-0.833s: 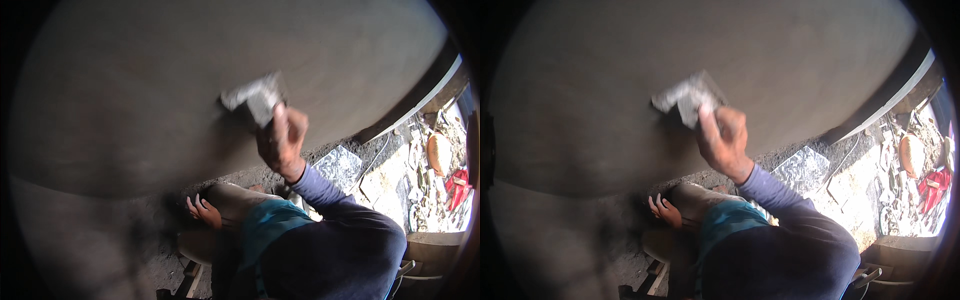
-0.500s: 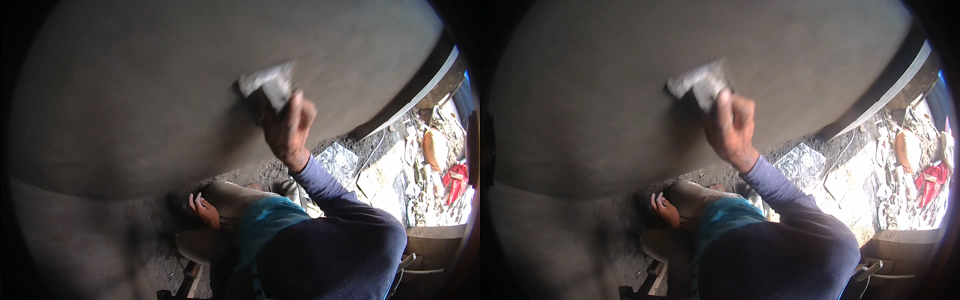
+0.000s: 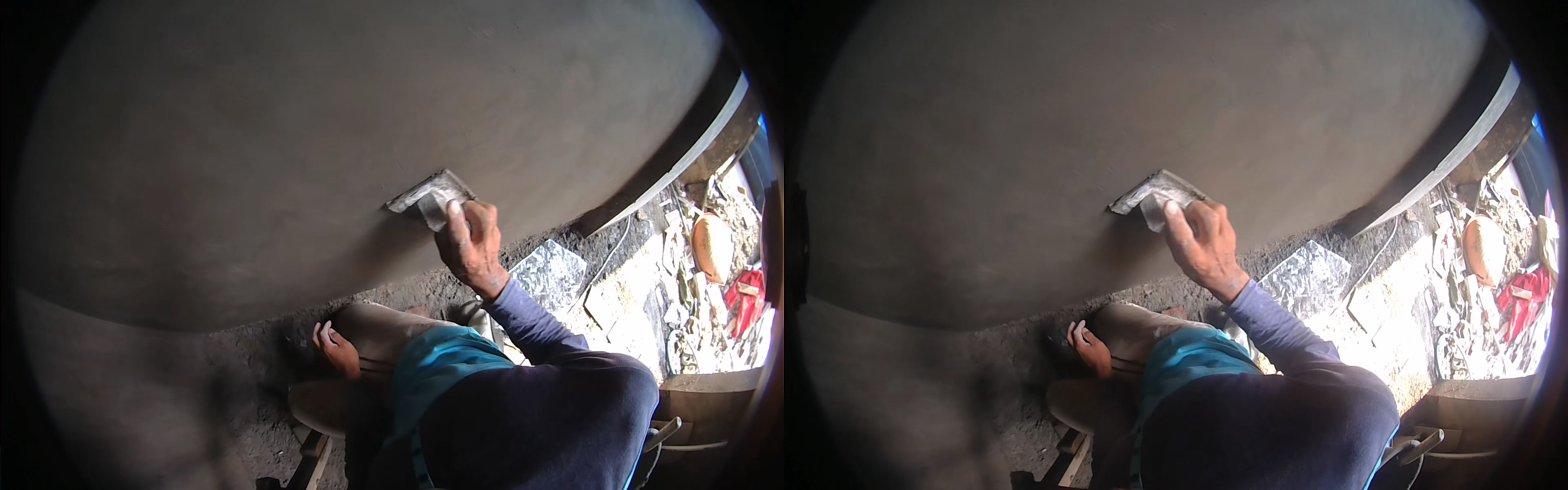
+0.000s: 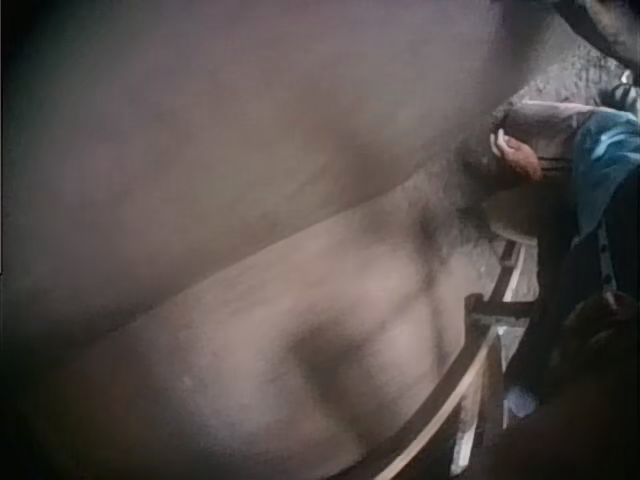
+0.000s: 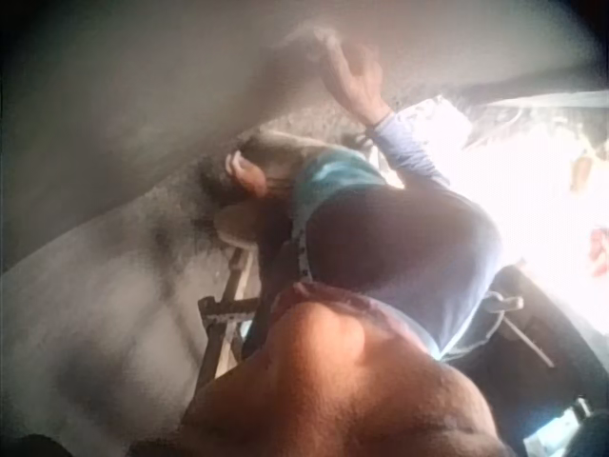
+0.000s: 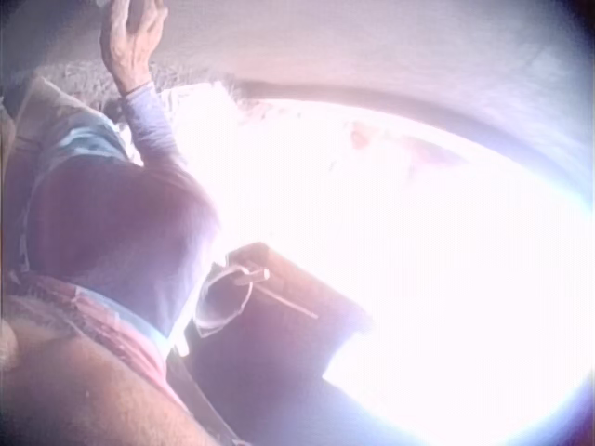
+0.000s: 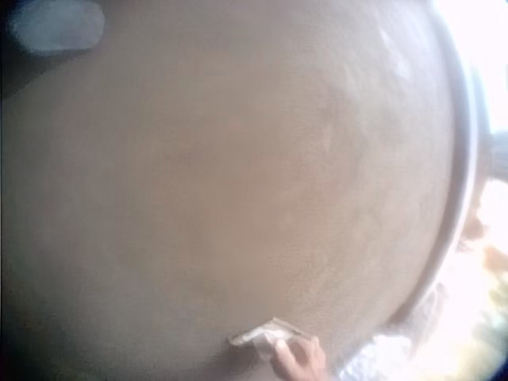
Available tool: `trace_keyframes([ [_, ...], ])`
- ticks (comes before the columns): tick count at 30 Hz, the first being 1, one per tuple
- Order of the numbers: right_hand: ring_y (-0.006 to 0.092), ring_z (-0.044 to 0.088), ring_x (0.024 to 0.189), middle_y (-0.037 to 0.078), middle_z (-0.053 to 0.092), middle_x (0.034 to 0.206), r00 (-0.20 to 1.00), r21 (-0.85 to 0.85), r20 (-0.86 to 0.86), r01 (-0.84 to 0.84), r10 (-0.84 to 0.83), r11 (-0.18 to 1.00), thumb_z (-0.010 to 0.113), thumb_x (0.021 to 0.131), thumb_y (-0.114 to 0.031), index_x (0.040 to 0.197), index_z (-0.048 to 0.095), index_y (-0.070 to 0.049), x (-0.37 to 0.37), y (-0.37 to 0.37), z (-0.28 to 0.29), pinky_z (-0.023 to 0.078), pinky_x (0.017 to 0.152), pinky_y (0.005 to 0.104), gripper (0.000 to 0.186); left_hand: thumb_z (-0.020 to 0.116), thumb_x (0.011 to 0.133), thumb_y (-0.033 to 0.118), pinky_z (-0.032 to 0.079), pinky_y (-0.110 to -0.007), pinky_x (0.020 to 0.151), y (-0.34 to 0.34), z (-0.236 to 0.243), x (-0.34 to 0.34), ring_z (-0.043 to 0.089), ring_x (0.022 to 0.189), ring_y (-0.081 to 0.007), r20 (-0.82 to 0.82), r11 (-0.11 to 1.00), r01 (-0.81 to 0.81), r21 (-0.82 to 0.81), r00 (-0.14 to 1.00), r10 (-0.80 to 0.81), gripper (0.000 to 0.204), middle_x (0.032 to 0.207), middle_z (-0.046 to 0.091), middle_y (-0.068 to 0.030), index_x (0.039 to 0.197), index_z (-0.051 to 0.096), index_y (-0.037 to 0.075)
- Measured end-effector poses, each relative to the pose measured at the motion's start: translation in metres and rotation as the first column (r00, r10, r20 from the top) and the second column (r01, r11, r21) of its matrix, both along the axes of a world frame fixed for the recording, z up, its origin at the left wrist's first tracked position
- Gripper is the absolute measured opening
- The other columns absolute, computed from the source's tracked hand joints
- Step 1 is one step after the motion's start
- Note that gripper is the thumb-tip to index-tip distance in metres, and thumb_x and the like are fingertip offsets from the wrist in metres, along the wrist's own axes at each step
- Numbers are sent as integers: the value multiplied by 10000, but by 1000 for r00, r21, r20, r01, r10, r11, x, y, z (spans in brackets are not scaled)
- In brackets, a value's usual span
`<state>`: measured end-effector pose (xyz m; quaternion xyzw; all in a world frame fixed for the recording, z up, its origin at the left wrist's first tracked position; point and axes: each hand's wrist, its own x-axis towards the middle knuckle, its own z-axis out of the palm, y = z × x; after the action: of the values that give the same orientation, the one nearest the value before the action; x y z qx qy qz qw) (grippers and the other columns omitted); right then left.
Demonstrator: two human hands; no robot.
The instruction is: The person uses a trowel to apply and smooth plaster on a curved interior wall surface. The person repeatedly scoops plaster from a nearby wheelbarrow and spreads it evenly across the wall, working in sections.
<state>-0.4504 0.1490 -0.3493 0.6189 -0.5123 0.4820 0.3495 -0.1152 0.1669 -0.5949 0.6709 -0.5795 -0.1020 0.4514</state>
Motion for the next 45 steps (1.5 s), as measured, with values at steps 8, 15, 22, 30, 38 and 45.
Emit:
trace_keyframes([
  [8,298,572,886,195,554,1112,977,127,-101,-172,185,977,791,760,-29,1459,499,-25,24,-3,6,525,699,390,758,482,1022,86,461,-463,1022,2,-2,2,579,1190,-404,-27,1000,12,25,1000,-11,255,1301,592,-237,1139,678,-26],
  [15,302,552,874,192,542,1085,998,-96,56,-27,33,995,777,767,36,1497,390,69,26,-19,67,504,685,394,827,484,1013,70,469,-471,1000,5,7,1,582,1172,-412,-56,997,52,55,997,-49,248,1262,606,-244,1133,677,-30],
  [22,292,576,861,180,540,1096,1000,-50,-3,-30,29,998,775,741,49,1467,461,29,16,-14,53,517,641,379,792,489,1012,90,472,-471,995,-6,5,3,587,1164,-408,-54,999,28,30,998,-26,249,1220,626,-242,1092,685,-41],
  [30,211,561,818,83,560,1043,990,41,-94,-104,108,994,764,775,-63,1437,584,-148,29,-8,26,539,682,325,691,484,1011,107,473,-466,991,-1,-8,1,589,1149,-412,-97,999,10,38,995,-6,263,1183,636,-243,1089,687,-39],
  [38,269,575,871,153,562,1105,995,-138,-18,-98,96,986,793,778,4,1487,486,-5,32,-26,118,533,728,384,773,475,1013,122,493,-470,953,2,-8,20,612,1101,-423,32,995,65,75,997,-67,284,1159,651,-253,1133,685,-26],
  [45,265,582,862,146,565,1071,1000,-59,-22,10,-11,998,796,761,29,1451,502,-14,-16,-1,12,533,683,377,752,463,1024,151,492,-456,963,-4,-5,-9,640,1082,-423,-205,984,55,170,979,-20,316,1142,686,-253,1170,685,-21],
])
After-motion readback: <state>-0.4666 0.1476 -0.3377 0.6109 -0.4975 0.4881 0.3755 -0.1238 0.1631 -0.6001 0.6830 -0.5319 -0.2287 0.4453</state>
